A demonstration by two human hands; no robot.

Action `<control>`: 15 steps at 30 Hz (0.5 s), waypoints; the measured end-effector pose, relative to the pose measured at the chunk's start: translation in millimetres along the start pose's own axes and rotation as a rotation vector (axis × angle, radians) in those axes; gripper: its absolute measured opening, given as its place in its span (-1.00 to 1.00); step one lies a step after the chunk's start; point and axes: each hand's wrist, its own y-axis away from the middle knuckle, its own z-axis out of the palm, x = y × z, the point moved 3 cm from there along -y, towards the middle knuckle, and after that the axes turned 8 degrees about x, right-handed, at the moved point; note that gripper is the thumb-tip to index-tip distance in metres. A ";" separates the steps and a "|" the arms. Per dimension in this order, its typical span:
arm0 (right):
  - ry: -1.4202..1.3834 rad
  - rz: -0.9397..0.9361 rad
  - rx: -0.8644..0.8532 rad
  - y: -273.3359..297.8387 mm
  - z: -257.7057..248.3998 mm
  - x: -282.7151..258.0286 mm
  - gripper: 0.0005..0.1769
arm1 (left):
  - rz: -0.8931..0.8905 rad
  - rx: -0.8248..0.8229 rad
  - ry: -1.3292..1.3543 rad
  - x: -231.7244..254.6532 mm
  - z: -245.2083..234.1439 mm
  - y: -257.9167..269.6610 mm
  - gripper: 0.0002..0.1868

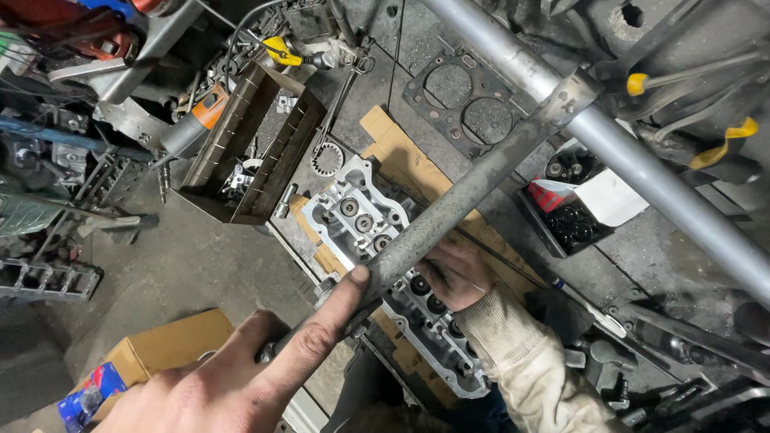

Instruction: The person uses a long metal bar to apply pressure to a component within a disassembled engine cylinder head. They manipulate the bar with both hands to adjust the internal parts while the engine head rests on a workbench.

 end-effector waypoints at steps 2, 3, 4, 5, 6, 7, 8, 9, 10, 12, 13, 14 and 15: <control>-0.025 -0.053 0.021 -3.2 -2.0 -4.9 -0.87 | -0.007 0.003 -0.019 -1.2 -2.2 -2.6 -0.24; -0.003 -0.007 -0.019 -5.3 -2.1 -6.1 -0.84 | -0.014 -0.038 0.032 -2.4 -3.5 -5.0 -0.21; 0.019 0.045 -0.061 -4.4 -2.3 -8.3 -0.81 | -0.021 -0.084 0.087 -2.5 -4.7 -6.3 -0.19; 0.017 0.047 -0.063 -2.7 -1.1 -6.9 -0.81 | -0.023 -0.086 0.088 -1.9 -4.9 -5.9 -0.19; 0.048 0.069 -0.080 -1.6 0.3 -4.0 -0.81 | -0.029 -0.096 0.076 -1.7 -4.7 -6.1 -0.17; 0.078 0.092 -0.097 -0.5 1.4 -1.2 -0.80 | -0.036 -0.106 0.063 -1.5 -4.6 -6.4 -0.15; 0.079 0.093 -0.097 -0.3 1.1 -2.0 -0.80 | -0.035 -0.106 0.063 -1.5 -4.4 -6.4 -0.15; 0.081 0.081 -0.091 -0.3 0.5 -3.2 -0.80 | -0.028 -0.102 0.058 -1.4 -4.4 -6.5 -0.15; 0.084 0.068 -0.085 -0.8 0.1 -4.1 -0.80 | -0.022 -0.097 0.051 -1.4 -4.5 -6.7 -0.15; 0.089 0.076 -0.084 -1.3 1.8 -4.0 -0.80 | -0.013 -0.090 0.042 -1.8 -4.1 -6.4 -0.15; 0.094 0.085 -0.083 -1.2 2.7 -4.0 -0.80 | -0.003 -0.084 0.033 -1.9 -4.0 -6.1 -0.15; 0.095 0.084 -0.084 1.4 3.7 -0.2 -0.80 | -0.004 -0.083 0.033 -1.8 -2.7 -4.8 -0.15; 0.085 0.065 -0.072 3.9 4.3 3.1 -0.80 | 0.003 -0.064 0.004 -1.8 -1.9 -3.5 -0.13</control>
